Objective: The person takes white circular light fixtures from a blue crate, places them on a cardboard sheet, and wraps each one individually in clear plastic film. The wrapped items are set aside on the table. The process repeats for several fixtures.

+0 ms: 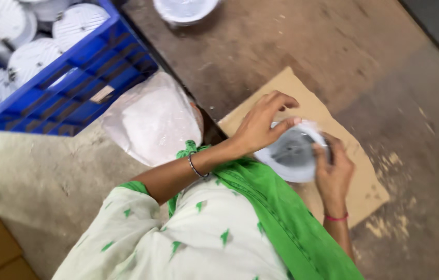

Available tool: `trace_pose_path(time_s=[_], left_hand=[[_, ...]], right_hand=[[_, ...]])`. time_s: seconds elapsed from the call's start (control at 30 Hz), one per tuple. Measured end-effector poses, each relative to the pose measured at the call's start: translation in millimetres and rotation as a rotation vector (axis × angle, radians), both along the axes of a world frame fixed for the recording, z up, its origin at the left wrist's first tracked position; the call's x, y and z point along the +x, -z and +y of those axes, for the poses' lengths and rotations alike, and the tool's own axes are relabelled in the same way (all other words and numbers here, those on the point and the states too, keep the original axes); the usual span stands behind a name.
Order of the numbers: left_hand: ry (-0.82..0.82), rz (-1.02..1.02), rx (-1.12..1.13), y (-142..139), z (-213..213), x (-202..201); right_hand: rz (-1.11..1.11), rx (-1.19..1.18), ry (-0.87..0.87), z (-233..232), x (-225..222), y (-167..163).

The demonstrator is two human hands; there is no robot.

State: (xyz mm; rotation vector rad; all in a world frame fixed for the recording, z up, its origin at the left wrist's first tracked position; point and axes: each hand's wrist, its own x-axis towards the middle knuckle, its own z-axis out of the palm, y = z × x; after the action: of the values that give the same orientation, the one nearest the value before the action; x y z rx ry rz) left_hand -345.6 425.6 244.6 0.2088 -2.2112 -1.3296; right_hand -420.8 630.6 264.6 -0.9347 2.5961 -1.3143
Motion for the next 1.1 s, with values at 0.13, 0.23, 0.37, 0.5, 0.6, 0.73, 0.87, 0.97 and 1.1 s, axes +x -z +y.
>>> trace_pose_path(time_s=[0.13,0.23,0.37,0.5,0.6,0.73,0.87,0.97,1.1], left_hand=[[-0.115,-0.235,0.723,18,-15,7],[0.134,-0.264,1.557,31,-38,8],[-0.036,0.056,1.453,43,-82,17],[-0.291,0.357,1.289,51,-171,36],[-0.404,0.552,1.146,57,-251,33],[-0.477,0.646,1.064,72,-338,-2],[-0.533,0.646,1.035,83,-373,-33],[-0.792,0.292,0.757,91,-375,-40],[-0.998,-0.166,0.087,103,-369,-34]], right_hand=[[0.259,-0.135,0.039,-4,-14,-11],[0.483,-0.141,-0.309,-28,-6,-23],[0.482,-0.046,-0.625,-84,20,-28],[0.290,-0.063,-0.555,-117,33,-26],[0.129,-0.022,-0.534,-130,38,-17],[0.008,0.072,-0.547,-129,45,-4],[-0.086,0.100,-0.457,-125,47,4],[-0.171,0.117,-0.384,-122,45,7],[-0.169,0.108,-0.357,-123,41,13]])
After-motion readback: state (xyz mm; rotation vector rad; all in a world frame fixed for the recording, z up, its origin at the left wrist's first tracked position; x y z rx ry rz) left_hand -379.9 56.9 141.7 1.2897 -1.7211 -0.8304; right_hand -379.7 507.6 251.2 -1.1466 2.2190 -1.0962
